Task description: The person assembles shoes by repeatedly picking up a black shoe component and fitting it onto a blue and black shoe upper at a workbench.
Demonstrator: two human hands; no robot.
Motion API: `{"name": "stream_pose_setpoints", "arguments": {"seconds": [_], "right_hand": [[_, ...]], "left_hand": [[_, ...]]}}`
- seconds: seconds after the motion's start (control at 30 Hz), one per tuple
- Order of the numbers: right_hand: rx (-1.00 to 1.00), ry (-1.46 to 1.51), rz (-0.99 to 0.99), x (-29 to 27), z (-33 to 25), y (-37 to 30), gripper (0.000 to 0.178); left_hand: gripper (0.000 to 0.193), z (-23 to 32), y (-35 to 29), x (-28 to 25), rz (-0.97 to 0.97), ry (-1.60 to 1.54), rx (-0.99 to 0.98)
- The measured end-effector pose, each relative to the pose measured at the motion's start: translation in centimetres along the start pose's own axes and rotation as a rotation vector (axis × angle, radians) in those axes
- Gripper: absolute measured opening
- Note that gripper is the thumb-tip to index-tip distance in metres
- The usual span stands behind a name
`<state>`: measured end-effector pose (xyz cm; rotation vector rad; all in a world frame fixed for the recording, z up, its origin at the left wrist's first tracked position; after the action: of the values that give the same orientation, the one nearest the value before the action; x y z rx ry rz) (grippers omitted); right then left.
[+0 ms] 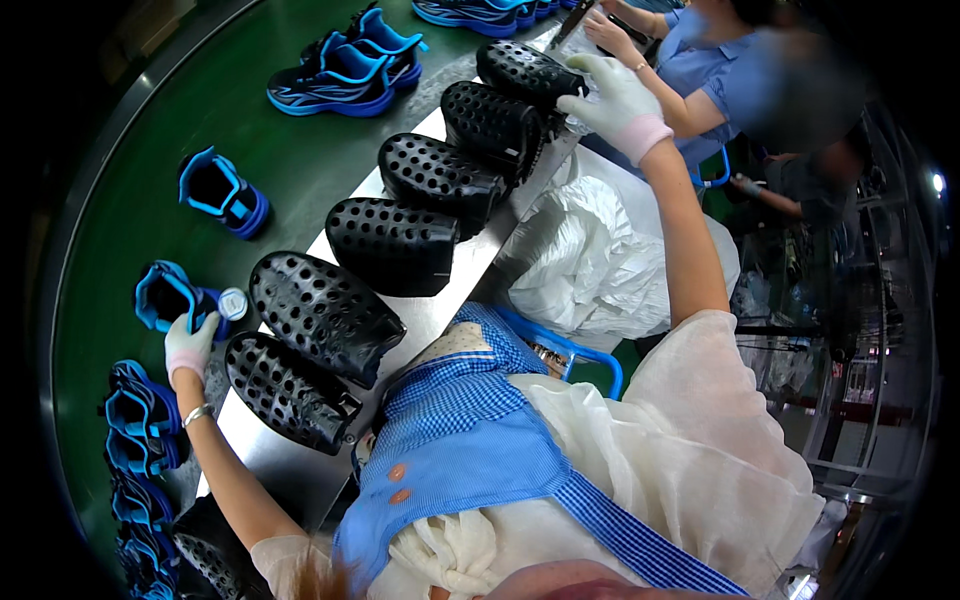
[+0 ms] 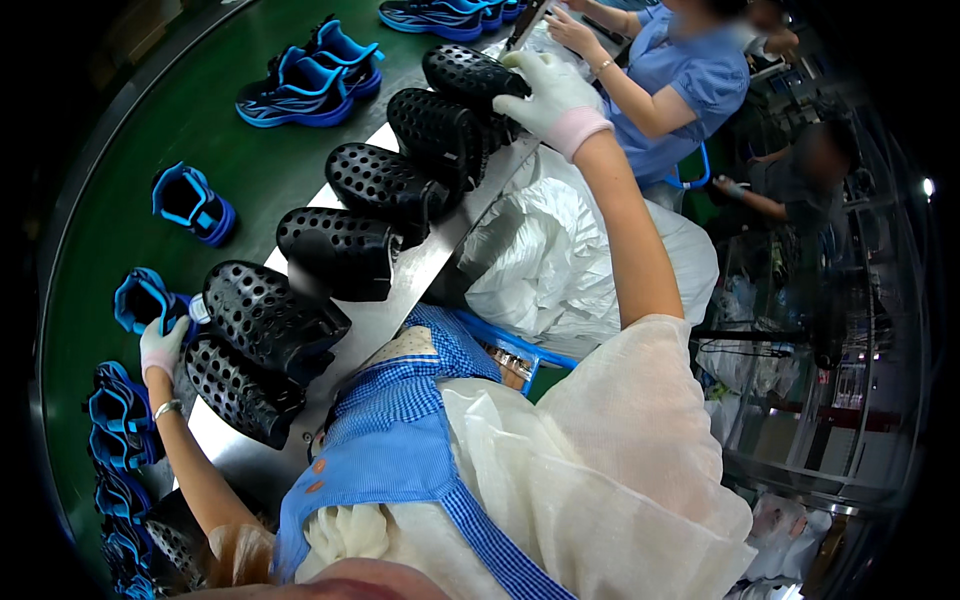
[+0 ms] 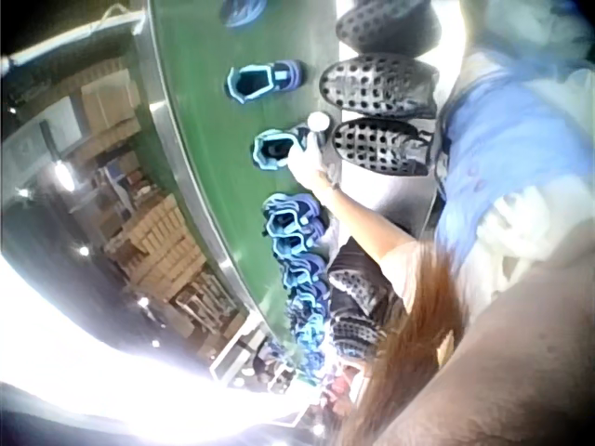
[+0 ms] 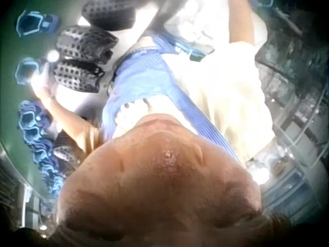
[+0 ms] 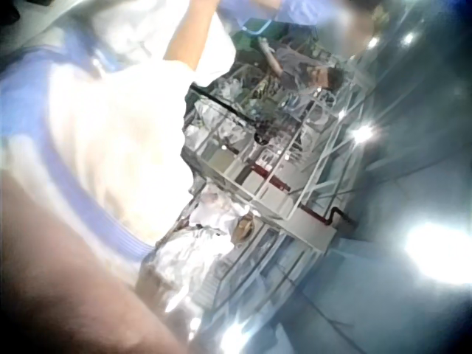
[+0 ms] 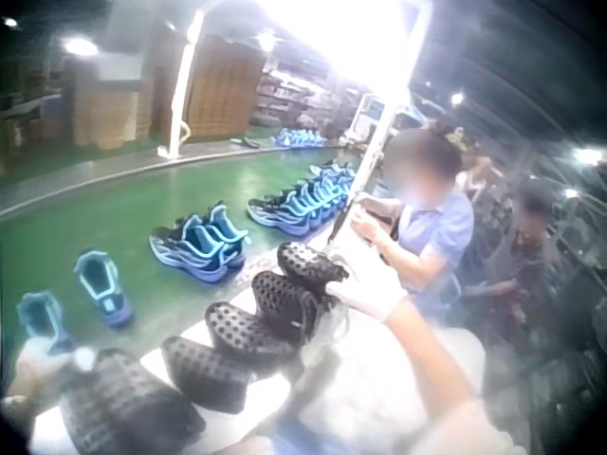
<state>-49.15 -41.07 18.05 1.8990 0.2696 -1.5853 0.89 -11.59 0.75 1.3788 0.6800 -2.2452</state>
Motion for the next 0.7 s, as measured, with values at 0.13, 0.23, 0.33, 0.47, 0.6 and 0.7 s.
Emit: {"name": "stream_pose_setpoints", "arguments": {"seconds": [0.13, 0.23, 0.33, 0.47, 0.6, 0.7], "right_hand": [[0.005, 0.088, -0.023, 2.2, 0.6, 0.2, 0.050], [-0.044, 0.026, 0.016, 1.6, -0.7, 0.5, 0.046], [-0.025, -0.016, -0.006, 0.9, -0.7, 0.2, 0.045], [-0.073, 0.061, 0.098, -1.6, -1.0, 0.0, 0.046], [-0.164, 0.100, 0.211, -3.2, -4.0, 0.4, 0.045], [-0.273, 0.174, 0.227, -4.0, -7.3, 0.6, 0.047]], "left_hand": [[0.038, -4.0, -0.3, -0.4, 0.037, 0.047, 0.008], [0.038, -6.1, -0.4, 0.3, 0.247, 0.144, 0.105], [0.040, -5.0, 0.4, 0.6, 0.038, 0.046, 0.008], [0.041, -5.1, 0.2, -0.7, 0.073, 0.103, -0.004], [0.051, -8.3, -0.7, -1.1, 0.067, 0.132, 0.028], [0.060, -4.5, -1.9, -3.7, 0.116, 0.263, 0.146]]}}
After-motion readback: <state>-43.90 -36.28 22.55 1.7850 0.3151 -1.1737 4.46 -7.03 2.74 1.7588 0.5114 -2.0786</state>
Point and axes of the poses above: each hand's wrist, its own y-axis towards the middle knuckle, its own x-axis out of the palm, z = x × y, the point moved 4 cm from there along y, towards the middle knuckle, and after that the axes turned 5 degrees about y, right-handed, at the moved point
